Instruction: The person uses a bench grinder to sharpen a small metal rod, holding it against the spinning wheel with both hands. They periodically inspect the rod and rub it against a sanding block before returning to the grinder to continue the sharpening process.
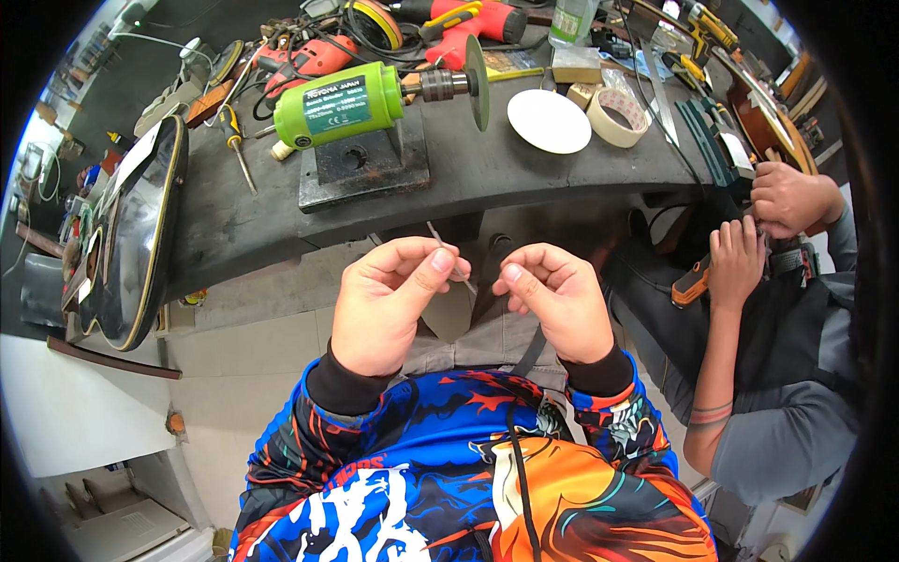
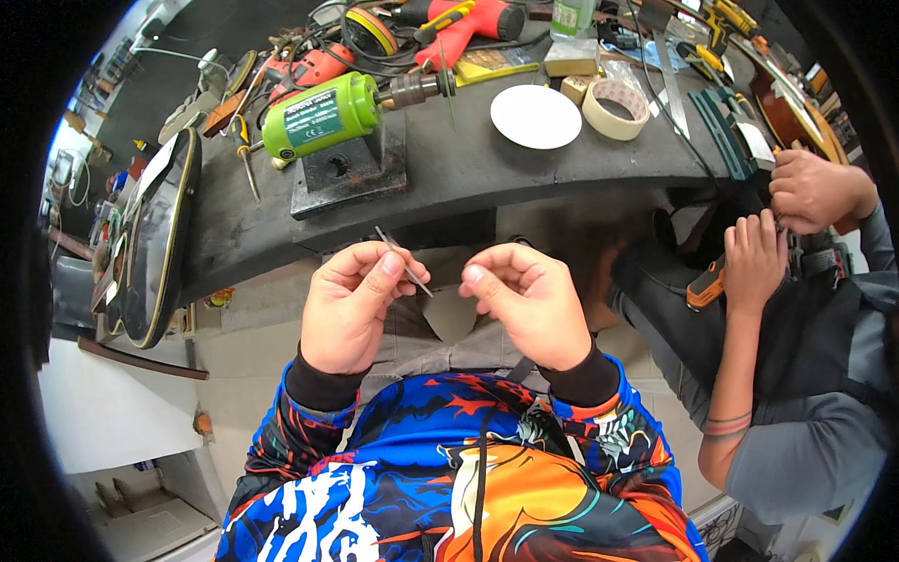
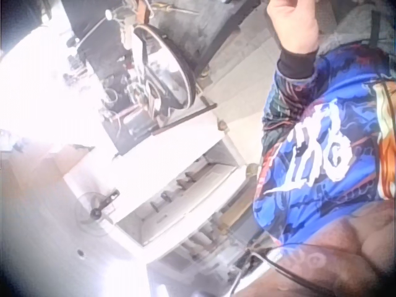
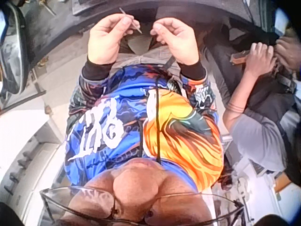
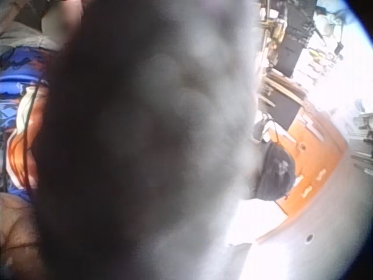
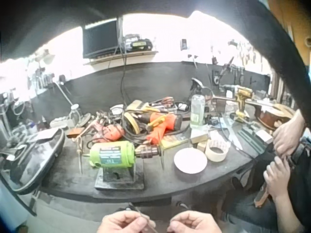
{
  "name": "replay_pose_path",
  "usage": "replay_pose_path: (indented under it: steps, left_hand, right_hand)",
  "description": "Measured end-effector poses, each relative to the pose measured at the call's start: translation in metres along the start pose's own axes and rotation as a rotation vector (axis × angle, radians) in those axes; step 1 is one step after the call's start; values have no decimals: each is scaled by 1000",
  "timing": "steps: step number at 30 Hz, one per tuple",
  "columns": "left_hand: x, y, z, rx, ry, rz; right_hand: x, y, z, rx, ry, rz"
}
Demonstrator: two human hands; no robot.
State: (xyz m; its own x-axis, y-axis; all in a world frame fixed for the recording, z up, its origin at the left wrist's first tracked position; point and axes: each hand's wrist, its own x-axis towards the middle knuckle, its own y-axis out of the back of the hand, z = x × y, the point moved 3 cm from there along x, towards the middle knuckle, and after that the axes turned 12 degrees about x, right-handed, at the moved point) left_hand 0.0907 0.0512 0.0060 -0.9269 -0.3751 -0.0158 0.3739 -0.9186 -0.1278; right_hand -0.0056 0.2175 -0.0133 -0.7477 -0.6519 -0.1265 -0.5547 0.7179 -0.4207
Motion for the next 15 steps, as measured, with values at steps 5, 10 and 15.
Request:
replay_pose_path:
  steps: [5, 10, 15]
  left_hand:
    - [-18, 36, -6, 28, -39, 206]
    - [-37, 81, -3, -56, -20, 414]
    - [-40, 121, -7, -34, -93, 569]
  right_hand:
    - [2, -10, 16, -470, 315, 85]
    - [14, -62, 11, -767, 665, -30]
    - [70, -119, 0, -1045, 1017, 76]
